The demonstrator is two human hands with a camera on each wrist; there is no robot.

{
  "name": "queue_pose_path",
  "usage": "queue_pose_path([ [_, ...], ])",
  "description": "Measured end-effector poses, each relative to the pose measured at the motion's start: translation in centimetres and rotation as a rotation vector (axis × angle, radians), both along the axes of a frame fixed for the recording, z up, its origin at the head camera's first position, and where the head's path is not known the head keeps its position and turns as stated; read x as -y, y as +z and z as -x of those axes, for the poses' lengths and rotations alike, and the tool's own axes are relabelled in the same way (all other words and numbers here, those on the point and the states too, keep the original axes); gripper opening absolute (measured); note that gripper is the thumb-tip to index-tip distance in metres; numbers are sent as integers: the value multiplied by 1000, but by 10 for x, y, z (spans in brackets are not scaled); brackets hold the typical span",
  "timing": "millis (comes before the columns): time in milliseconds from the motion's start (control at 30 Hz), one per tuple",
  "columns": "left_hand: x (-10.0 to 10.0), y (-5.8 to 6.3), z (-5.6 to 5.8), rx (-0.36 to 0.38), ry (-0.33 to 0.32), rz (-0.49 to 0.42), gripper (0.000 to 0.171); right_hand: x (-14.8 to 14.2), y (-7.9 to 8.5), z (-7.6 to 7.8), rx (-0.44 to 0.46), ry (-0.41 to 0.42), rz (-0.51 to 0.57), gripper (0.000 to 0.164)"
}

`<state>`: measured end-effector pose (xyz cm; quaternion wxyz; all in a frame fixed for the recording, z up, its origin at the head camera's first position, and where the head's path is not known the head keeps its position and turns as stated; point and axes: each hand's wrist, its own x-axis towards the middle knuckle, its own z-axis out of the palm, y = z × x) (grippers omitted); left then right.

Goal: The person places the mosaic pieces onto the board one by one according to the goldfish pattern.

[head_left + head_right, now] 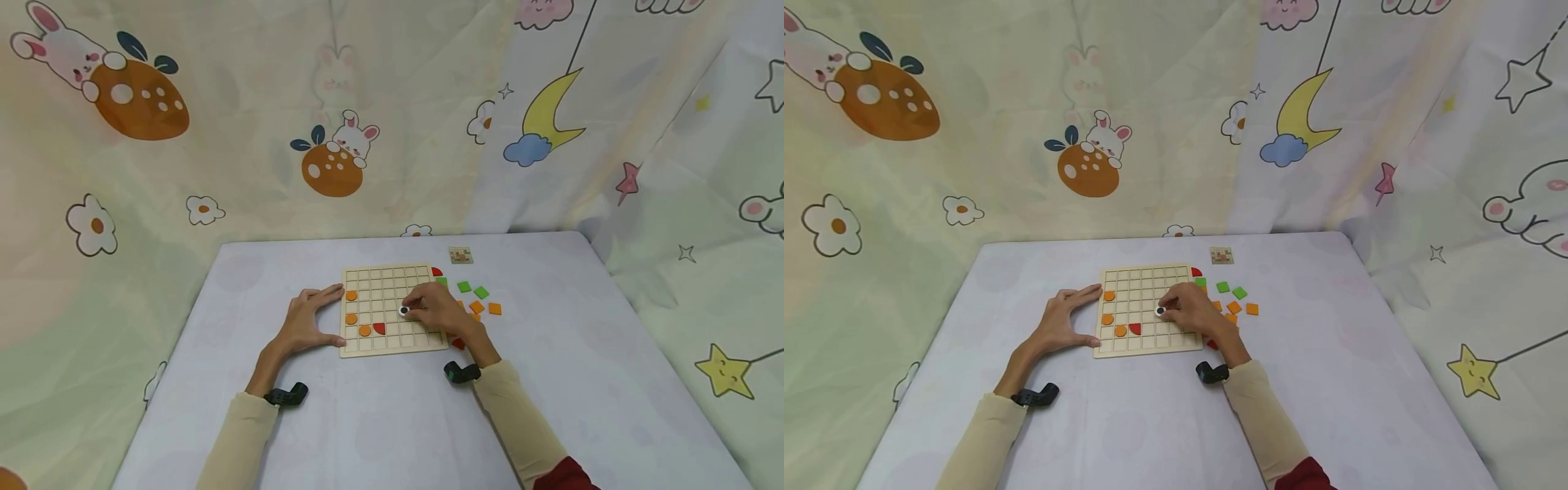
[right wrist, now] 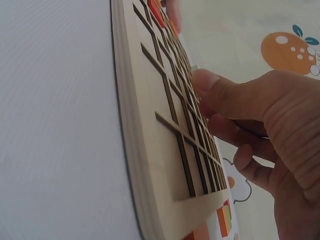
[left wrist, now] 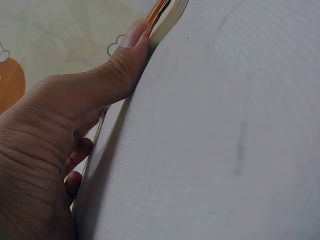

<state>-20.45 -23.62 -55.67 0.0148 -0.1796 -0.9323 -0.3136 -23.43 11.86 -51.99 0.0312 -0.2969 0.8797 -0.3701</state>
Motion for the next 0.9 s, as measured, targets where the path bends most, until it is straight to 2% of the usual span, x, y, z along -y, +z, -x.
queue_pose_path([
  [167, 0, 0, 0, 2, -3, -7, 120, 6, 0, 3, -14, 25, -6, 17],
  [633, 0, -2, -1, -5, -6, -17, 119, 22, 2, 5, 27, 70, 11, 15],
  [900, 0, 0, -1, -7, -5, -10, 119, 29, 1, 4, -16, 84, 20, 17],
])
